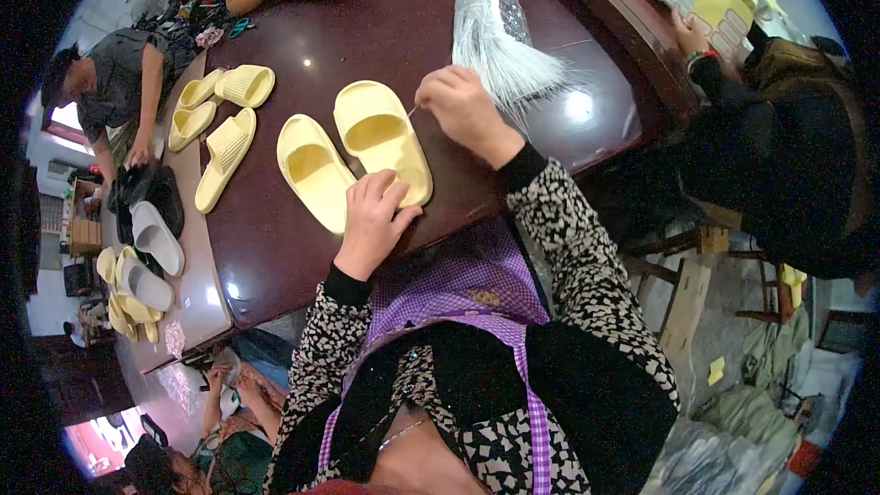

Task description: The person pairs slippers together by taking plastic tag fasteners from the table and threading them through each pair of slippers by hand.

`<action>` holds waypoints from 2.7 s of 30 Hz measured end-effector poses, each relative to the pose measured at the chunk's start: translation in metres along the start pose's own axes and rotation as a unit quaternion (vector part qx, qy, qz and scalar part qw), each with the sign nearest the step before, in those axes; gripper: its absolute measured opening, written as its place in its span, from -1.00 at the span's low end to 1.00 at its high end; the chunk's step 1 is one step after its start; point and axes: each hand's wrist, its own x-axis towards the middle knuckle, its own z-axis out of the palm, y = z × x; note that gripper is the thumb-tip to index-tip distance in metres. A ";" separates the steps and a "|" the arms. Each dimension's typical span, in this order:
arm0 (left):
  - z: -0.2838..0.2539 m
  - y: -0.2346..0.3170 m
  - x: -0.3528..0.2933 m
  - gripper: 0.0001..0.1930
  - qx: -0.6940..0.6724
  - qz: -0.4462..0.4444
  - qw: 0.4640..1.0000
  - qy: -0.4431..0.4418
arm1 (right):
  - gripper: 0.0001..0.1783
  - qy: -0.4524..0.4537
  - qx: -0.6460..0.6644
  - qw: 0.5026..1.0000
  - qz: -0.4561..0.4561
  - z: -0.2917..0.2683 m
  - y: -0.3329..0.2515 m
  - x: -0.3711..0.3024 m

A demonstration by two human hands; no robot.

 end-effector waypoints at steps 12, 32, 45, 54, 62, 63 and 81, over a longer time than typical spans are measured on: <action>-0.001 -0.004 0.068 -0.70 -0.240 -0.047 0.952 0.183 | -0.82 0.030 0.176 0.983 -0.042 -0.016 -0.067 0.011; -0.032 0.009 0.041 -0.92 -0.641 -0.181 0.701 0.257 | -0.41 -0.176 -0.079 0.966 0.174 -0.001 0.061 -0.019; -0.081 -0.011 0.004 -0.91 -0.610 -0.274 0.634 0.387 | -0.74 -0.079 -0.042 0.973 0.211 -0.014 0.061 -0.012; -0.055 0.019 0.033 -0.87 -0.612 -0.337 0.688 0.197 | -0.89 -0.117 0.298 0.936 0.148 -0.006 -0.092 0.045; -0.060 0.025 0.031 -0.88 -0.540 -0.352 0.752 0.136 | -0.91 -0.042 0.440 0.877 0.189 -0.020 -0.088 0.046; -0.063 0.024 0.027 -0.89 -0.525 -0.357 0.762 0.128 | -0.89 -0.004 0.465 0.868 0.175 -0.029 -0.084 0.050; -0.030 0.011 -0.013 -0.90 -0.105 -0.156 0.973 0.134 | -0.85 -0.240 0.098 0.946 0.194 0.028 -0.021 -0.005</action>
